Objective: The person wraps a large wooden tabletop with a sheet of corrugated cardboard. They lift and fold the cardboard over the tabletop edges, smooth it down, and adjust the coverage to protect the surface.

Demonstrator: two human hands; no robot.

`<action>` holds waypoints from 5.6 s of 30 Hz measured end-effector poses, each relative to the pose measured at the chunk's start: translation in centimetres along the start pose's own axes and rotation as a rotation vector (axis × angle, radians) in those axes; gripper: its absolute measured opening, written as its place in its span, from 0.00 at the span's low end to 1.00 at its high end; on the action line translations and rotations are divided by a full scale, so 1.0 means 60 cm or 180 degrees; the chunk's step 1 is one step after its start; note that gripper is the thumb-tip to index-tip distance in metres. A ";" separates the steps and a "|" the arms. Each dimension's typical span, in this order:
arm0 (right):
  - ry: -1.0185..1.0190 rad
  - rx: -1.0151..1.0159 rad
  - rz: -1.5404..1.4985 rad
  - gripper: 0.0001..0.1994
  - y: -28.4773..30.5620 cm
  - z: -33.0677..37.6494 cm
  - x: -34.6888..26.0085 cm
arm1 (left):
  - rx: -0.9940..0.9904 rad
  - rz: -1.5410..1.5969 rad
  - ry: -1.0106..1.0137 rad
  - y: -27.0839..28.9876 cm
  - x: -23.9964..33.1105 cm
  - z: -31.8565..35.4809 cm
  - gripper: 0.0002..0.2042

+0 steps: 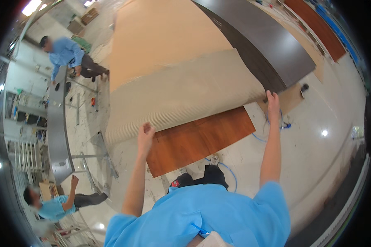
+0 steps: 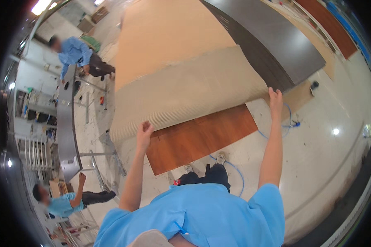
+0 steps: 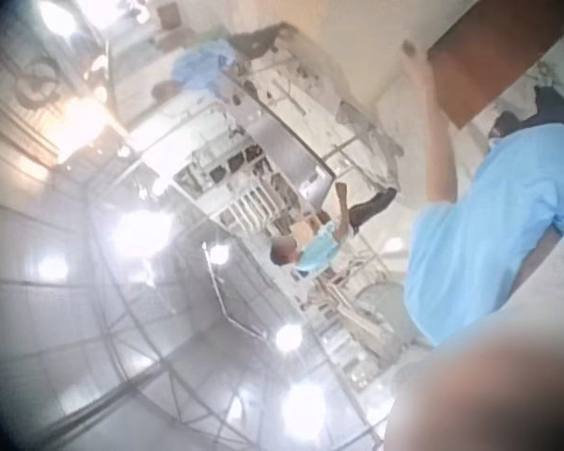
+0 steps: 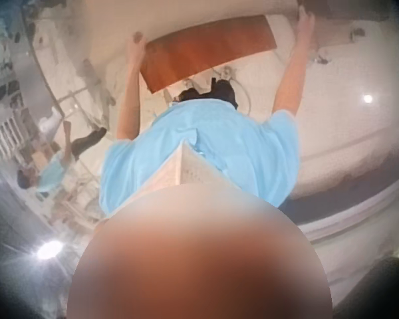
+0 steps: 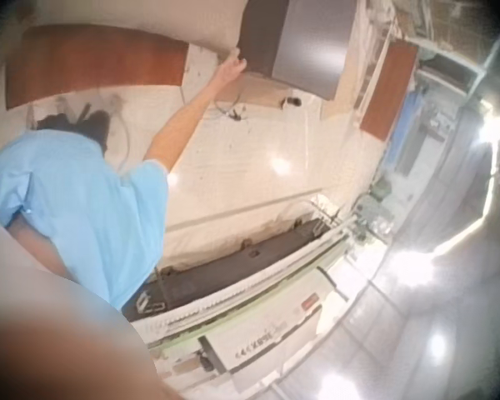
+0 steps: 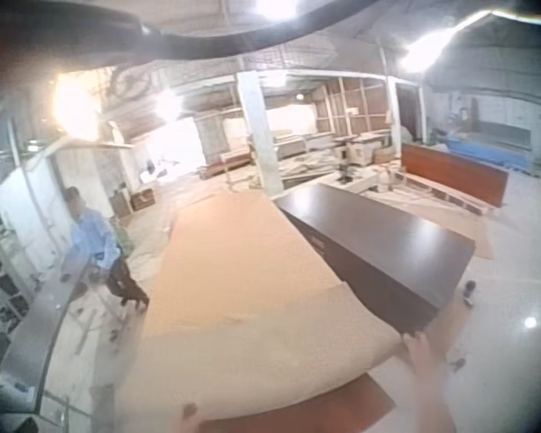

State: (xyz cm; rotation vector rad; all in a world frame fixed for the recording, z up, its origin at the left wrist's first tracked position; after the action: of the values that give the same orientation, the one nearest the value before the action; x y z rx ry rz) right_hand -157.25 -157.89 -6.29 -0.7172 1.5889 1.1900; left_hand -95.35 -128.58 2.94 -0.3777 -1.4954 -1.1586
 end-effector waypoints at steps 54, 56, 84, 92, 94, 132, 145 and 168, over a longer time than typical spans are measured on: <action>0.0630 -0.1838 -0.0593 0.10 0.095 0.502 -0.404 | -0.1343 -0.0754 -0.1097 0.185 0.242 0.026 0.14; 0.0931 -0.1525 -0.0044 0.11 0.083 0.492 -0.400 | -0.0808 -0.0550 -0.1355 0.272 0.312 0.054 0.10; 0.0070 -0.0825 -0.0380 0.17 -0.116 0.536 -0.202 | 0.3513 -0.1272 -0.2415 0.849 0.527 0.390 0.18; 0.2496 0.0609 -0.2111 0.22 0.191 0.477 -0.686 | 0.2455 -0.2275 -0.3600 0.651 0.663 0.387 0.07; 0.3780 0.1165 -0.1887 0.28 0.280 0.554 -0.818 | 0.1802 -0.2711 -0.3758 0.550 0.688 0.379 0.05; 0.3614 -0.1494 0.1628 0.05 -0.102 0.501 -0.683 | -0.1522 0.0532 -0.1735 0.000 0.914 0.051 0.10; 0.2302 -0.0804 0.0792 0.12 0.050 0.356 -0.816 | -0.3716 0.0347 0.0070 -0.206 0.027 0.321 0.26; 0.2319 0.0007 -0.0737 0.23 0.416 -0.029 -1.007 | -0.0195 0.4748 0.3951 -0.442 -0.250 0.327 0.53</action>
State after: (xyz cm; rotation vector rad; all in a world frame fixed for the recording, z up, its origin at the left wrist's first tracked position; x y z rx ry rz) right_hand -159.11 -156.77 59.08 -1.3999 2.0109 0.7873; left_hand -122.36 -119.49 -19.45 -0.5041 0.1128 -0.0383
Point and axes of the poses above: each hand's wrist, its own z-axis away from the middle knuckle, its own y-axis out of the back of the hand, x = y × z, the point moved 8 cm from there along -z, towards the middle knuckle, and after that the axes turned 1 degree about x, right-handed, at the moved point
